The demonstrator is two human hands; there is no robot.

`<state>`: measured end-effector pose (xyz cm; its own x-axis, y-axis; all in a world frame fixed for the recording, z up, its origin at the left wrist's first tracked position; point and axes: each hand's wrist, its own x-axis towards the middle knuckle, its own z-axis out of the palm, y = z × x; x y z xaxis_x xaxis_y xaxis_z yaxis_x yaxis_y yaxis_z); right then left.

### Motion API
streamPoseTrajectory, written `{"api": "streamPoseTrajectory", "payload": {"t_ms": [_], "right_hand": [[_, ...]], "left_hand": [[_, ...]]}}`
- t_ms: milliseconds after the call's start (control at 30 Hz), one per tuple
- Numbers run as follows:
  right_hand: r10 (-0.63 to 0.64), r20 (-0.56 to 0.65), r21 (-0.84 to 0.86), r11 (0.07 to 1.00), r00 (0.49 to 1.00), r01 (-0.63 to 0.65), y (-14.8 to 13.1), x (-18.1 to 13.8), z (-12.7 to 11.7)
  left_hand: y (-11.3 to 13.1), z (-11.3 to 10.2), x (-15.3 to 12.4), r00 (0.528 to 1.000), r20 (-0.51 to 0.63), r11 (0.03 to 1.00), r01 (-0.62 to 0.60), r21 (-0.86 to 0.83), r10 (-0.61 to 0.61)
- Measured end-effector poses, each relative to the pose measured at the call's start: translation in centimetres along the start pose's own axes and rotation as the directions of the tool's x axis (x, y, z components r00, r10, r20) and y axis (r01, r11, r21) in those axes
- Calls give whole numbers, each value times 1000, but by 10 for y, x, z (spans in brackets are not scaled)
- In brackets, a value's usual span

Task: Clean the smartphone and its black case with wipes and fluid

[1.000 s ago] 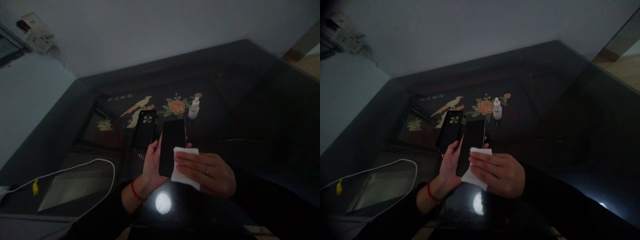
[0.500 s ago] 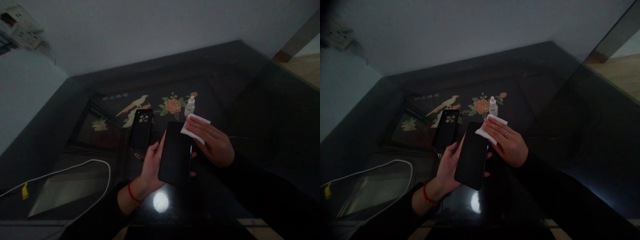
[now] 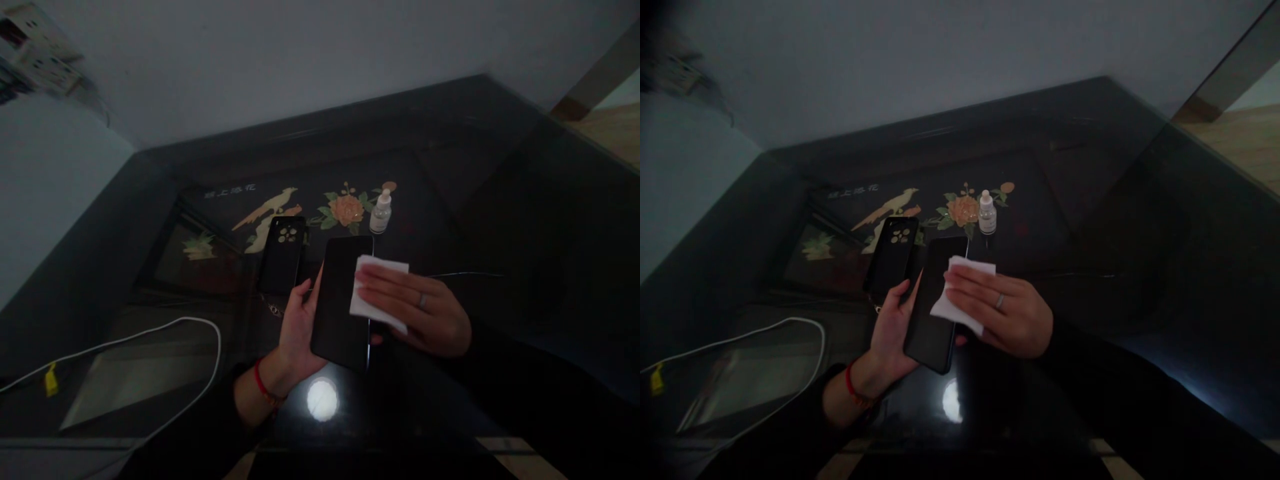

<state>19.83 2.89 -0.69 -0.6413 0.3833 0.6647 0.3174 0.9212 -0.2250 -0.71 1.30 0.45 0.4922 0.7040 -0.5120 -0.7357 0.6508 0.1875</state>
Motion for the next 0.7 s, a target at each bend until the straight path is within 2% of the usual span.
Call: {"api": "streamPoseTrajectory", "payload": {"t_ms": [133,367,533,700], "right_hand": [[145,-64,-54,987,987,-149,10,4,-10],[208,-142,-53,975,968,-217,9,9,-19],[175,-132,-42,982,976,-182,8,8,-22],[96,-75,-36,994,992,-99,8,6,-16]], "left_hand": [[0,-2,-3,980,191,998,45,39,-51],[2,-7,-2,946,313,996,90,0,-85],[1,-5,-4,910,401,994,111,17,-108],[2,-6,-4,904,414,994,103,32,-107]]}}
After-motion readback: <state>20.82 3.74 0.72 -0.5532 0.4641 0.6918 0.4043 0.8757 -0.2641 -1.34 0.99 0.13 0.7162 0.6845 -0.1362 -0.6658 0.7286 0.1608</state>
